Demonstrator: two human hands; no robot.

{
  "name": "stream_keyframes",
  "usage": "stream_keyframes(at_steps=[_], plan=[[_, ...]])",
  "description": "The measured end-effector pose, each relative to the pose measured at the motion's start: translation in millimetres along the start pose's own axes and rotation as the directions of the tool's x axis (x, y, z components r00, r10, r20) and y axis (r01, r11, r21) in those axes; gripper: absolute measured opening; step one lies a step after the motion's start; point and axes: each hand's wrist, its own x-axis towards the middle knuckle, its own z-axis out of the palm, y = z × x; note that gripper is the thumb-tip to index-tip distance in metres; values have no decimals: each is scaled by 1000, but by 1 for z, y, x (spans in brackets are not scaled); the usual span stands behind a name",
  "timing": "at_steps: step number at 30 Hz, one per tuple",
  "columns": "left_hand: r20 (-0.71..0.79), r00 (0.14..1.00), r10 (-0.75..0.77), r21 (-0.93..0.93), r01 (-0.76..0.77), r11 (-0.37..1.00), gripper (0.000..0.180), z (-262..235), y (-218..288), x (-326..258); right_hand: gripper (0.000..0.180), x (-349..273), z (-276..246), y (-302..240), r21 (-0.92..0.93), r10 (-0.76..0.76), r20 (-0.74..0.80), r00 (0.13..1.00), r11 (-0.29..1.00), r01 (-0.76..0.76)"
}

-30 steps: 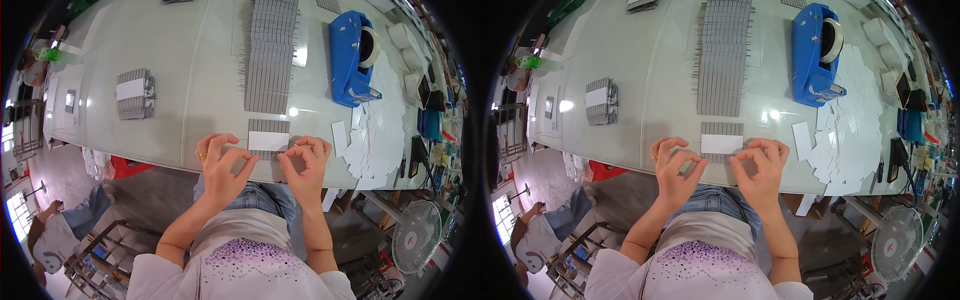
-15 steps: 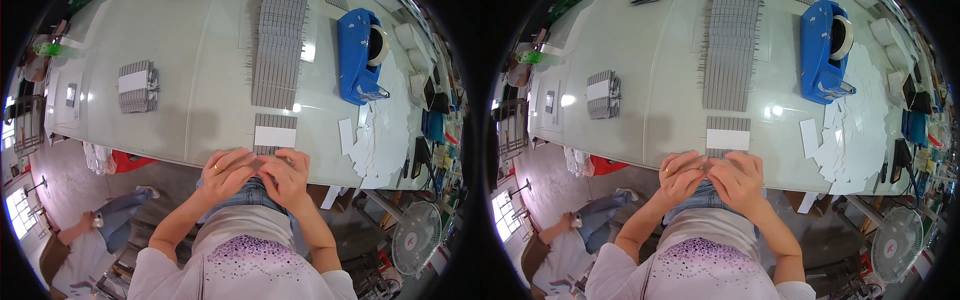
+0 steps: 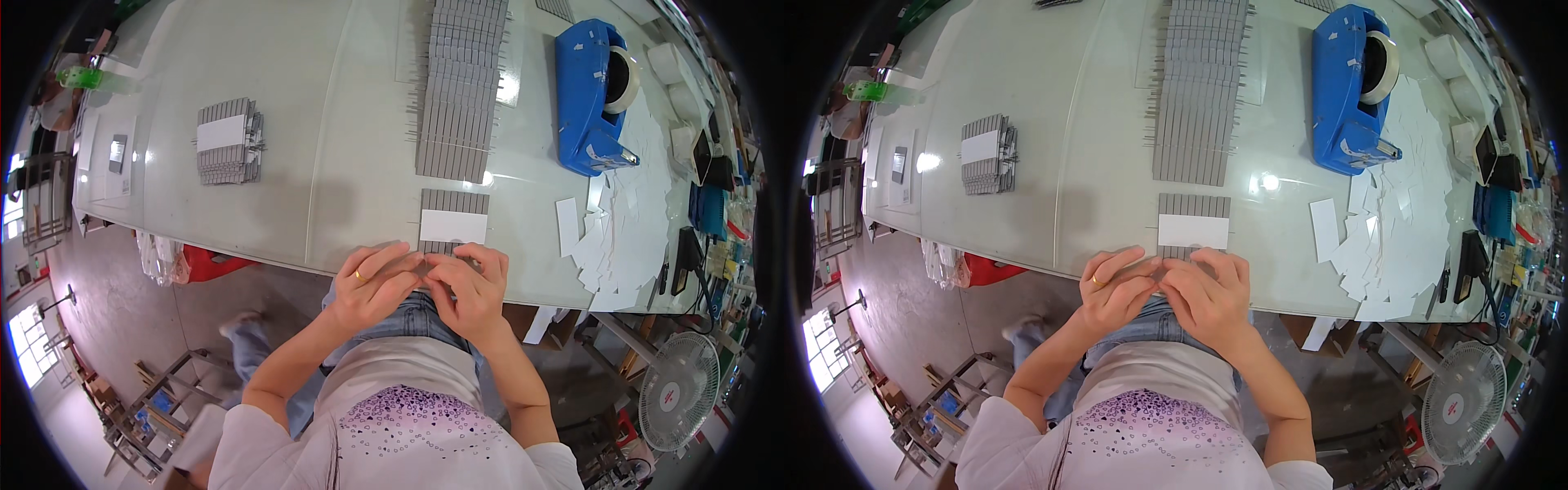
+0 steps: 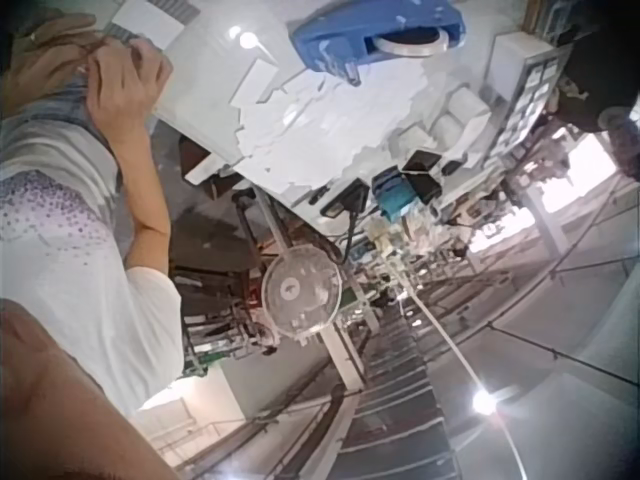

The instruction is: Taping metal components onto paper strips for organization and assembly.

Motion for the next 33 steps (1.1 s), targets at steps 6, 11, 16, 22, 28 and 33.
stream_keyframes(at_steps=[6,11,16,22,28,33], plan=[[0,1000,-1,4,1,1000,19,-1,1,3,19,1,-2,-1,21,11,-5,1000,1000,-11],[11,964,-264,-148,263,953,19,-9,15,25,17,8,-24,1,142,169,9,986,975,-168],[27,848,-529,21,529,849,18,3,20,49,14,15,-26,11,47,402,-83,912,915,-400],[42,859,-510,75,506,859,17,12,19,48,13,13,-22,14,21,452,-158,878,890,-455],[40,857,-514,100,508,855,17,11,20,47,14,14,-22,14,-7,440,-146,886,895,-446],[40,864,-502,118,495,861,17,11,20,46,14,14,-21,13,-12,440,-153,885,894,-447]])
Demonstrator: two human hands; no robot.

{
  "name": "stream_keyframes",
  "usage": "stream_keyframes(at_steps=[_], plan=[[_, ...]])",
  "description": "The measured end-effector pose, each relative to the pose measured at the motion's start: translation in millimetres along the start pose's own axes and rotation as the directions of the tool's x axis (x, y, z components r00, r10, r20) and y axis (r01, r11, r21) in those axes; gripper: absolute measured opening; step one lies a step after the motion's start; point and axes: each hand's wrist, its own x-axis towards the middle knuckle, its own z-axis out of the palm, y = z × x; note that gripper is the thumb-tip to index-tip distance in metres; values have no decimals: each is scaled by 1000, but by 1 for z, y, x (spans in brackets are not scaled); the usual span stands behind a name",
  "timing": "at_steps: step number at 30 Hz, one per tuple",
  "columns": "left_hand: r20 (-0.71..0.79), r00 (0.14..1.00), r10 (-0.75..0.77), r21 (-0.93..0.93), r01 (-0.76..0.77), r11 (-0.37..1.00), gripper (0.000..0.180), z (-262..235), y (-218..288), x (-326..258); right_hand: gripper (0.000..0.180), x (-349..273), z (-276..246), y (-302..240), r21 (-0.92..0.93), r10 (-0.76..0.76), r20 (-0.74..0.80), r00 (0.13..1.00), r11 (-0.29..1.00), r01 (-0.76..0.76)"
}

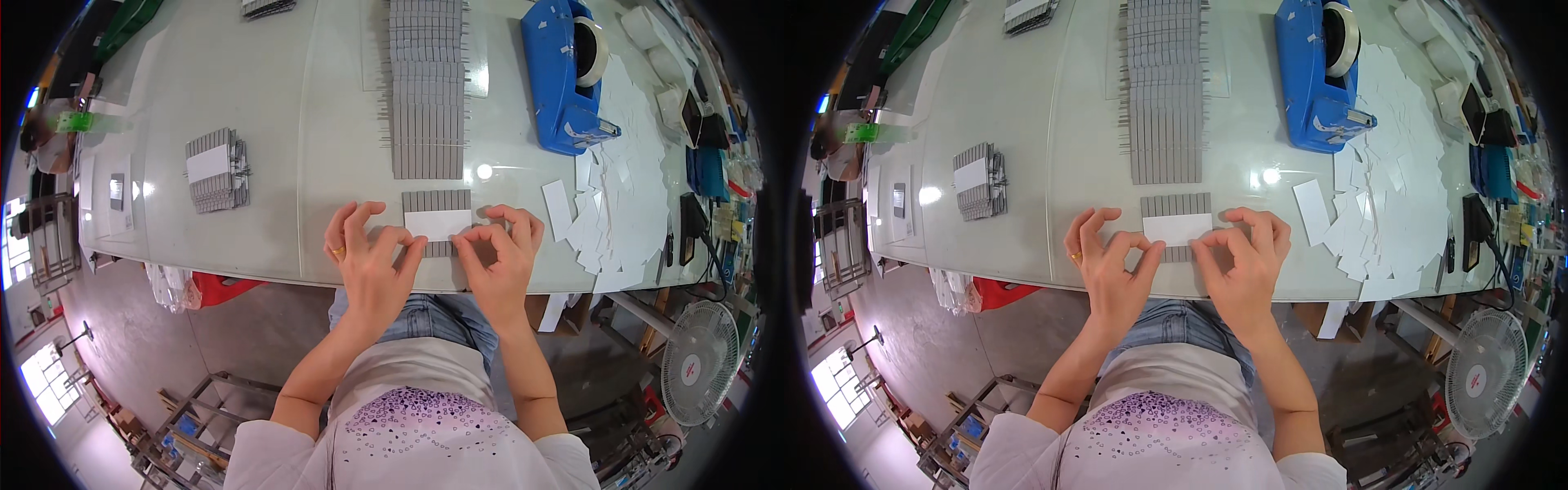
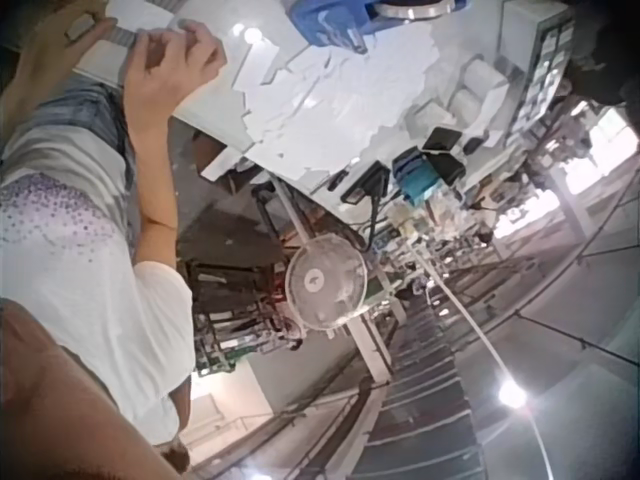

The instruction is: Taping metal components onto paper strips for organization and assembly.

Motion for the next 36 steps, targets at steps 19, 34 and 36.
stream_keyframes(at_steps=[19,34,36], plan=[[3,1000,-30,23,30,999,35,-11,-7,5,19,-2,-6,10,40,27,17,1000,999,-27],[-7,1000,-20,39,20,999,34,-11,-9,3,44,-42,-7,-12,-348,-146,250,957,909,230],[-2,1000,-17,46,17,999,35,-11,-8,2,42,-42,-16,-8,-405,-95,229,969,896,184]])
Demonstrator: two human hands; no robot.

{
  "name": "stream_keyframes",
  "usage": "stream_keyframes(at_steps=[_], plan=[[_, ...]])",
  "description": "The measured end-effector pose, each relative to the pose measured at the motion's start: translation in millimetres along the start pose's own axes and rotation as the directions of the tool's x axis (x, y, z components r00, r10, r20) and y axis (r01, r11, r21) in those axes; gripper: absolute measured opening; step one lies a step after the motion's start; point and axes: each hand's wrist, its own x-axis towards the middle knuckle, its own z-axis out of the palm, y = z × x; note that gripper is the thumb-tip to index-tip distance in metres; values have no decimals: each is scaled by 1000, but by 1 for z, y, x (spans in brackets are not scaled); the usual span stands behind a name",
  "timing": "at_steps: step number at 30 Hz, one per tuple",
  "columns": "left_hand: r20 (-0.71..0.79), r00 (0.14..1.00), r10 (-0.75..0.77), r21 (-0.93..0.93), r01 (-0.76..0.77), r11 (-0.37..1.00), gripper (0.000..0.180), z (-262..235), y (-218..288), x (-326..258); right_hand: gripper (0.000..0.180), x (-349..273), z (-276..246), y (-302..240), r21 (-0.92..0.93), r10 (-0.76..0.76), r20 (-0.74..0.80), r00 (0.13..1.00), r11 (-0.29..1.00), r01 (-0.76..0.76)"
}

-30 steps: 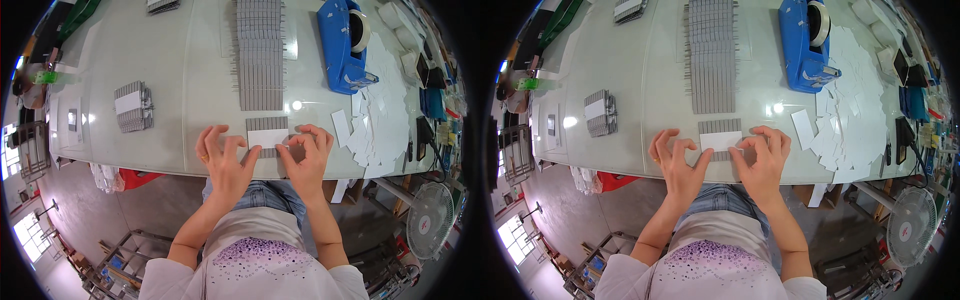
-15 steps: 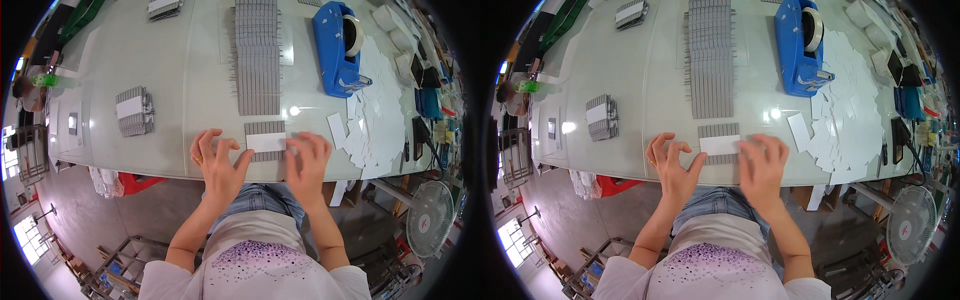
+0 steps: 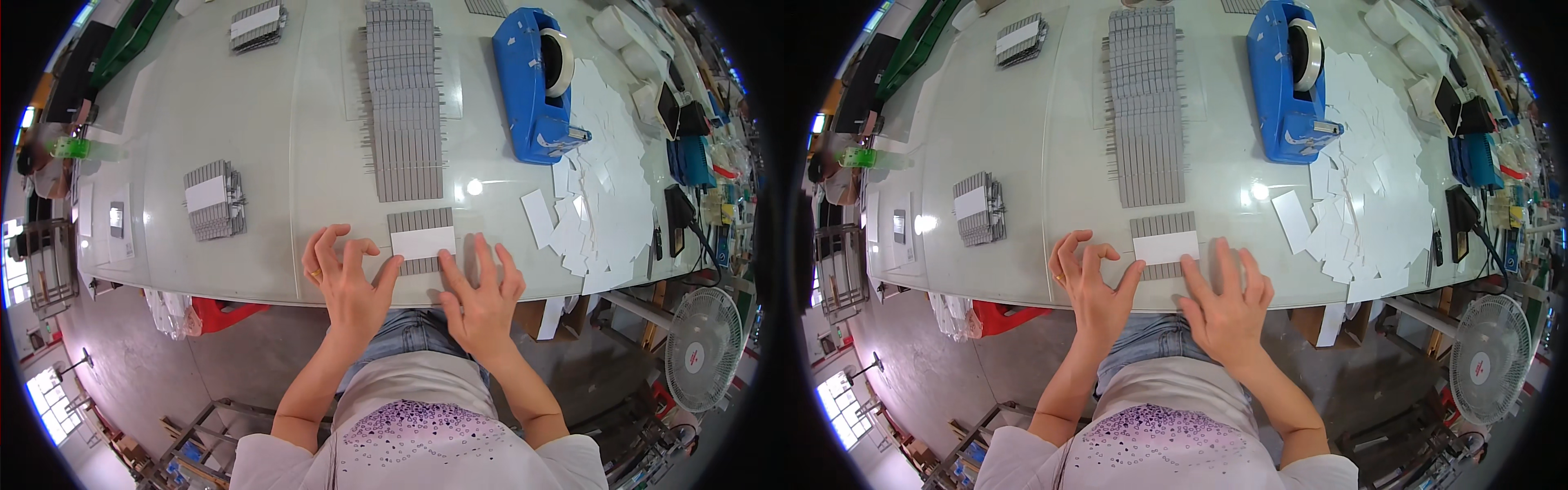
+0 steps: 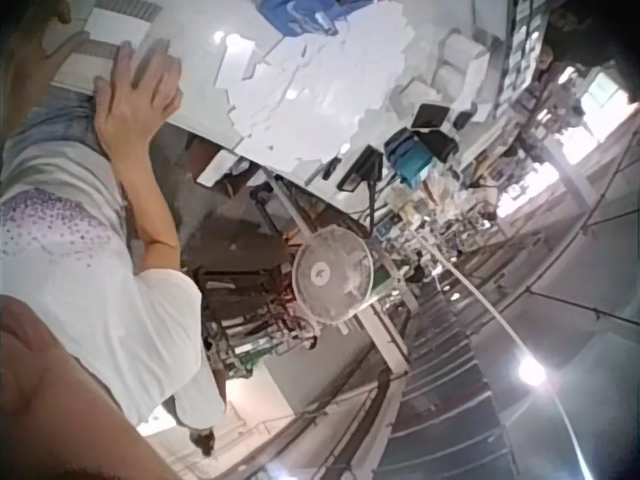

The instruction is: Taping metal components onto paper strips for organization and assembly.

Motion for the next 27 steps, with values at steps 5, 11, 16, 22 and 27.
stream_keyframes(at_steps=[5,11,16,22,27], plan=[[-12,1000,9,-9,-9,1000,37,0,-1,0,42,-4,0,13,180,39,-51,998,983,-29],[-39,979,198,-19,-199,980,54,-3,-11,-8,41,-4,-2,32,404,121,-202,972,914,-30],[345,839,421,50,-464,884,80,3,8,-3,39,-4,0,36,440,149,-202,968,897,-47],[197,729,656,89,-679,728,51,0,-23,-24,36,-1,-4,34,439,125,-181,976,898,-33],[174,621,764,33,-779,626,29,-30,-43,-35,35,-1,-8,41,342,113,-217,970,939,-33]])
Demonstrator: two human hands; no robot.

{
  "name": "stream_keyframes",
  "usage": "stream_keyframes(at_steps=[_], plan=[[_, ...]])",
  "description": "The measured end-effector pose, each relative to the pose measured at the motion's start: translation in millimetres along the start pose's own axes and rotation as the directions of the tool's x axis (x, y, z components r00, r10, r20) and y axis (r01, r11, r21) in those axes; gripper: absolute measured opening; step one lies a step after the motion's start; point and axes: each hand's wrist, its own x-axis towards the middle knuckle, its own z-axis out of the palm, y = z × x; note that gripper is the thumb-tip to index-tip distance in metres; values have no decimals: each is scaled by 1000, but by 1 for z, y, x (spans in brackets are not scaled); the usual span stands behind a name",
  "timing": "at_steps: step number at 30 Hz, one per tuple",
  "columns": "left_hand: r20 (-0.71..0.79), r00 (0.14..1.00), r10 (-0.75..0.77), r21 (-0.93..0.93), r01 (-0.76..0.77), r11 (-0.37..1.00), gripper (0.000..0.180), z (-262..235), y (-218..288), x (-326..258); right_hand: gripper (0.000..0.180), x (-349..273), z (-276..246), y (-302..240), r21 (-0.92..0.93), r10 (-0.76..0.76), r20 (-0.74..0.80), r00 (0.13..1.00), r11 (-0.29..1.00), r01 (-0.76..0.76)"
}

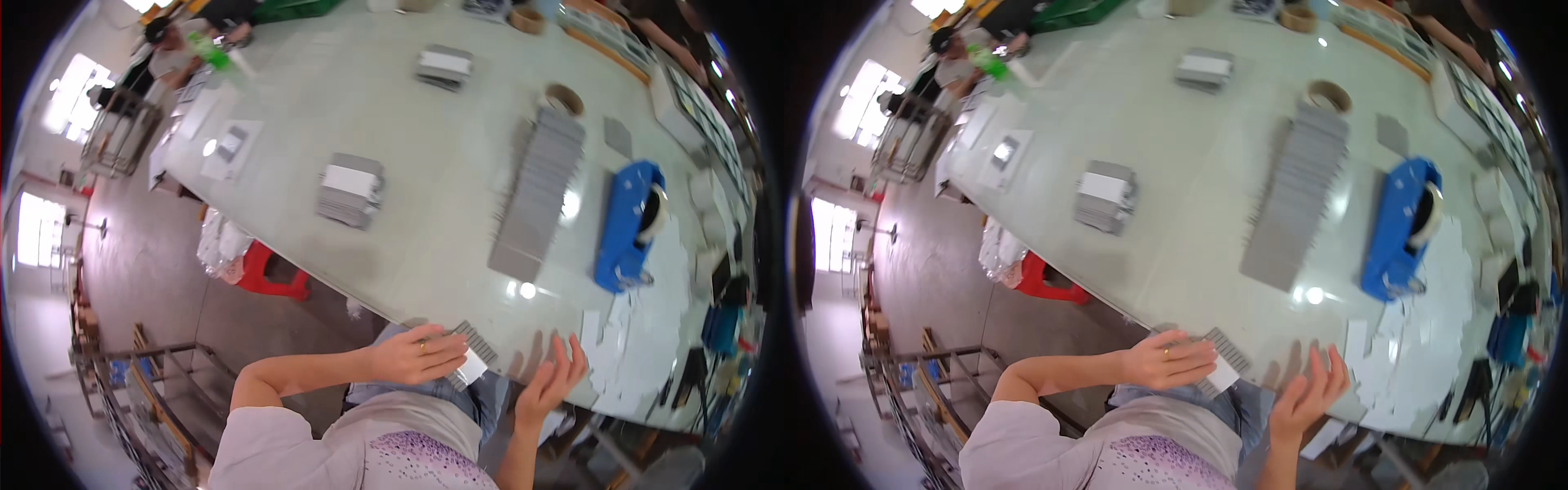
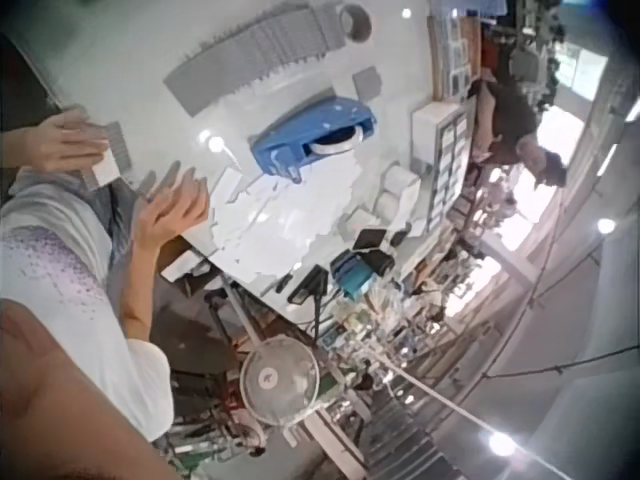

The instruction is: Taping metal components onto paper strips for organization and assembly.

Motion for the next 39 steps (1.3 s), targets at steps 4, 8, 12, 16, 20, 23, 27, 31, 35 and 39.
stream_keyframes(at_steps=[4,8,12,16,20,23,27,31,35,39], plan=[[-31,993,-112,170,116,979,37,-27,-50,-37,33,7,4,-1,5,-16,-7,1000,1000,16],[-267,942,-201,474,310,824,49,-76,-149,-49,32,11,13,-9,27,-52,21,998,998,52],[-272,928,-253,470,358,807,47,-88,-194,-50,30,16,20,-16,55,-96,31,995,994,94],[-183,950,-252,430,308,848,48,-74,-206,-56,29,19,22,-16,-17,-82,16,997,996,82],[-49,942,-332,542,304,783,46,-88,-194,-77,31,32,33,-21,76,-131,55,990,989,127],[-29,945,-325,483,298,823,45,-91,-165,-75,35,42,41,-22,60,-191,106,976,981,186],[-123,935,-334,171,351,920,40,-59,-97,-42,39,63,49,-28,-25,-258,90,962,965,261],[-210,899,-383,-94,372,924,32,-17,-35,0,41,70,55,-28,-96,-274,122,954,953,286],[-238,830,-504,-262,445,856,31,5,2,30,40,68,58,-29,-99,-296,122,947,946,308],[-258,817,-516,-346,420,839,29,10,10,39,39,60,56,-29,-83,-312,107,944,943,322]])
